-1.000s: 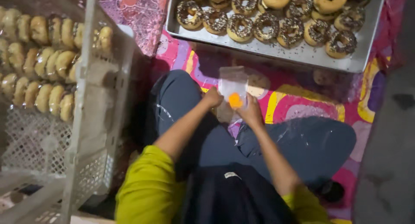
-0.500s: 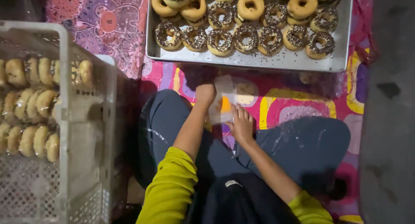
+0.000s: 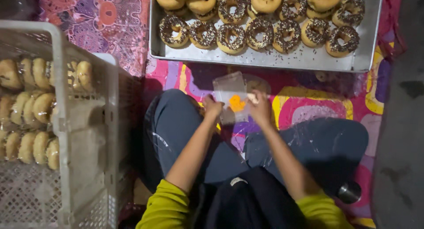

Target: The person sits on a patterned mat and repeatedly picks donuts from a metal tray, places them into small clear plastic bags, and sets the filled bags into a white plastic crate. The person handles both plain and chocolate-sprinkled donuts.

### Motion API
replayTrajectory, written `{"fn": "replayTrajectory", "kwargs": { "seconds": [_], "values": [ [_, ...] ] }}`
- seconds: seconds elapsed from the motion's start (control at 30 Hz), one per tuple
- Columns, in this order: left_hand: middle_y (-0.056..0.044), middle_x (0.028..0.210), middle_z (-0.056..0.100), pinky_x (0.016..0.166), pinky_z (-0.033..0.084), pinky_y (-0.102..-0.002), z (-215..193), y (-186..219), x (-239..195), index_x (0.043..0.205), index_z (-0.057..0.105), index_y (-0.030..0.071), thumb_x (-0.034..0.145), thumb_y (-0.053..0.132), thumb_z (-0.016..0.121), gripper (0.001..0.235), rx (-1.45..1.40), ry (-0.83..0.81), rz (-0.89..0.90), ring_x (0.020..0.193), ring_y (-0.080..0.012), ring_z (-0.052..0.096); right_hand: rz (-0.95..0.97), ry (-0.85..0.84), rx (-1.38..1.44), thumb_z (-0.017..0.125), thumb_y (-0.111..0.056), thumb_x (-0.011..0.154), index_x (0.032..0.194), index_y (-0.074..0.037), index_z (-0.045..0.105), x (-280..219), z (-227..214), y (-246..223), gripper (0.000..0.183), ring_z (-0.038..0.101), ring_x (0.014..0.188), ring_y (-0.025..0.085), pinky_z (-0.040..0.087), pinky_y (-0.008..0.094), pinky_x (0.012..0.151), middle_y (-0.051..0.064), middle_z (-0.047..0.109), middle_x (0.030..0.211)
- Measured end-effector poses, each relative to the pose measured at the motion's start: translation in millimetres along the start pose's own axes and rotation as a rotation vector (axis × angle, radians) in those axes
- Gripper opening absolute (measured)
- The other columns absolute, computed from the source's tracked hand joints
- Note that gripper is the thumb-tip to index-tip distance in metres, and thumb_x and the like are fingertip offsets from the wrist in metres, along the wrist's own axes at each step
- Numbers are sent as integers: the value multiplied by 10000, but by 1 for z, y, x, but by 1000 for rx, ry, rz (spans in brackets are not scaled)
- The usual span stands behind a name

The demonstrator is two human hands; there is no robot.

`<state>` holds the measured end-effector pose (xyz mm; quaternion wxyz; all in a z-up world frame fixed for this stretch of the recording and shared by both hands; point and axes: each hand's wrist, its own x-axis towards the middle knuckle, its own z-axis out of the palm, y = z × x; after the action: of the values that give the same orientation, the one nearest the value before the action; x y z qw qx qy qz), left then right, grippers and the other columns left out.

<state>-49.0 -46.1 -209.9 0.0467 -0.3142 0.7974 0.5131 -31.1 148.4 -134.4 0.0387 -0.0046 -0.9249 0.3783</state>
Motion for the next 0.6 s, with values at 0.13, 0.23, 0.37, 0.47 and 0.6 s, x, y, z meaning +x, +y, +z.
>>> {"fn": "replayTrajectory", "kwargs": {
  "seconds": [0.13,0.23,0.37,0.47,0.6],
  "values": [
    [-248,1423,537,1131,421,-460,-2,13,-12,1457,492,18,698,142,767,816,30,-176,-32,1349,-413,507,383,-264,37,709,-297,960,1222,-26,667,30,18,17,379,707,1037,348,545,453,881,194,717,1126],
    [-196,1499,456,1152,341,-551,-11,29,-21,1495,461,108,728,243,798,848,255,-184,101,1420,-408,400,194,-180,-19,743,-287,910,1230,-9,656,25,28,15,432,699,1009,382,553,458,856,229,697,1129],
    [-117,1577,367,1171,198,-712,-38,47,-33,1508,451,244,750,401,852,871,945,-136,442,1518,-398,243,436,-300,534,711,-228,895,1254,-45,608,21,23,17,416,680,1030,316,558,424,823,186,663,1217],
    [-96,1620,309,1150,57,-764,-48,60,-39,1533,405,289,623,574,883,1067,1059,-279,349,1543,-403,118,726,-34,426,713,-149,918,1074,50,734,31,-2,23,253,707,885,287,546,417,759,225,756,1087],
    [-108,1617,291,1111,40,-806,-53,68,-34,1532,393,289,609,567,901,1090,1062,-330,301,1541,-413,80,167,158,7,683,-178,864,1022,47,692,46,-4,3,276,686,883,362,538,480,794,250,716,1014]
  ]
}}
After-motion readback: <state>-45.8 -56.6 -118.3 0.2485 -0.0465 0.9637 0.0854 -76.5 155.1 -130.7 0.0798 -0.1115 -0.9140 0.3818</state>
